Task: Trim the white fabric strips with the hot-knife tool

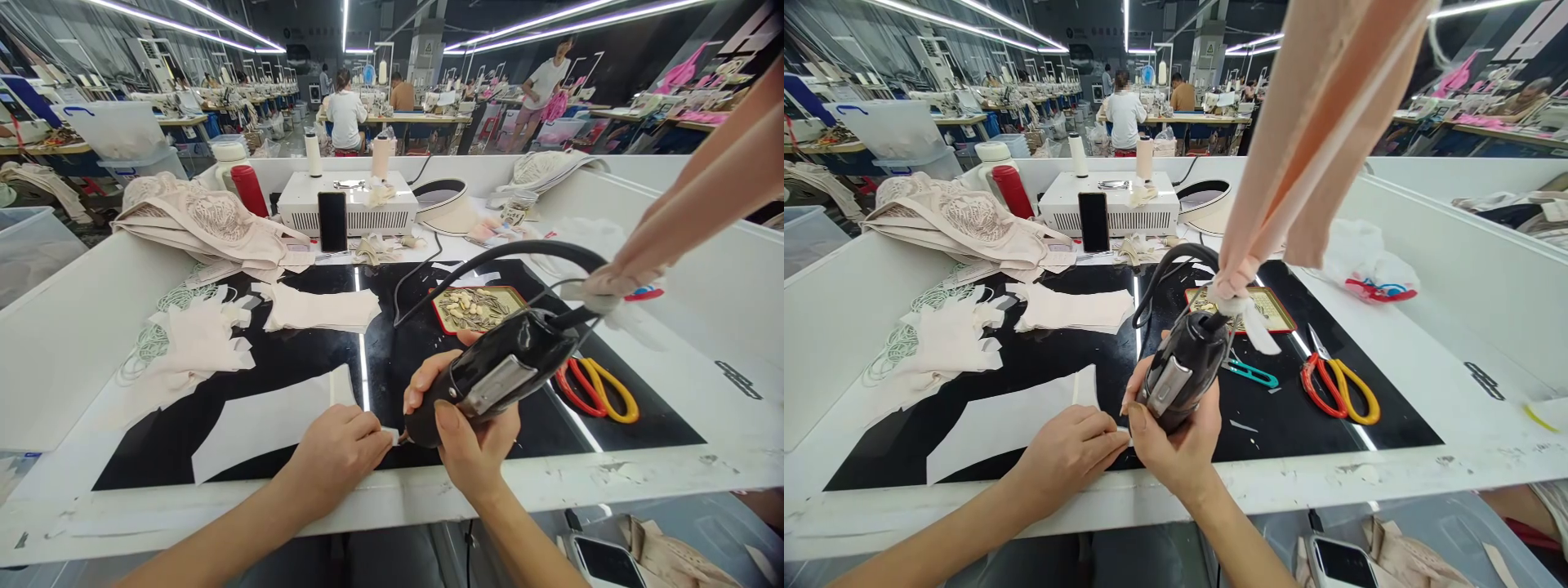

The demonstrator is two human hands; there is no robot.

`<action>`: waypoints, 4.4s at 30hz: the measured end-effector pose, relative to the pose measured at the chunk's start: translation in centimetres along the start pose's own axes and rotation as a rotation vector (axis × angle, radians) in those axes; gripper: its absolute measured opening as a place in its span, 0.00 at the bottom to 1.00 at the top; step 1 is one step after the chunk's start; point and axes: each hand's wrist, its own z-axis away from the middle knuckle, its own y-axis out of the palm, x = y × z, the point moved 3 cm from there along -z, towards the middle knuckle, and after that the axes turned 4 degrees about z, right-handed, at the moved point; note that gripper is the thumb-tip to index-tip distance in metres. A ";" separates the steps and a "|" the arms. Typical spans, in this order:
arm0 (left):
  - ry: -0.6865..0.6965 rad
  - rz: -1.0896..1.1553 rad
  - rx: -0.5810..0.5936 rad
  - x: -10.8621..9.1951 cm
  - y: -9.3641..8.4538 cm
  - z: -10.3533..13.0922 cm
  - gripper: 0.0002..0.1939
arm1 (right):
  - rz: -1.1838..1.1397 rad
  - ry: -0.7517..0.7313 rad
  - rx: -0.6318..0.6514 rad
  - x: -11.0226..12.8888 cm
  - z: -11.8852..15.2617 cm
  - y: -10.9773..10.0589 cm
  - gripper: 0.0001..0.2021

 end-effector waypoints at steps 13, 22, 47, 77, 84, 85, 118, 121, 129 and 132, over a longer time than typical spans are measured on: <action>-0.096 0.066 0.014 1.8 -1.4 2.0 0.07 | 0.006 -0.001 -0.001 0.2 0.1 0.2 0.23; -0.053 0.101 -0.002 1.5 -1.7 2.3 0.08 | 0.029 0.028 -0.024 0.1 0.3 -0.1 0.26; -0.085 0.184 -0.032 1.6 -1.2 3.1 0.05 | 0.077 0.026 -0.040 -0.2 0.1 0.6 0.24; -0.069 0.139 -0.026 1.6 -1.0 3.5 0.08 | 0.039 0.066 -0.074 -1.3 -0.2 3.0 0.24; -0.068 0.147 -0.031 1.6 -1.1 3.4 0.08 | 0.038 0.094 -0.060 -1.5 -0.1 2.9 0.18; -0.069 0.148 -0.029 1.6 -1.2 3.4 0.08 | 0.038 0.089 -0.063 -1.4 -0.2 2.9 0.20; -0.070 0.147 -0.005 1.8 -1.0 3.6 0.06 | 0.021 0.053 -0.022 -0.5 1.0 2.7 0.24; -0.072 0.148 -0.009 1.8 -1.1 3.6 0.06 | 0.028 0.051 -0.027 0.0 0.8 2.4 0.24; -0.082 0.195 0.009 1.8 -1.0 3.8 0.07 | 0.053 0.009 -0.065 0.9 0.9 1.4 0.25; -0.086 0.197 0.008 1.9 -0.9 4.0 0.08 | 0.050 0.001 -0.060 0.6 1.0 1.3 0.25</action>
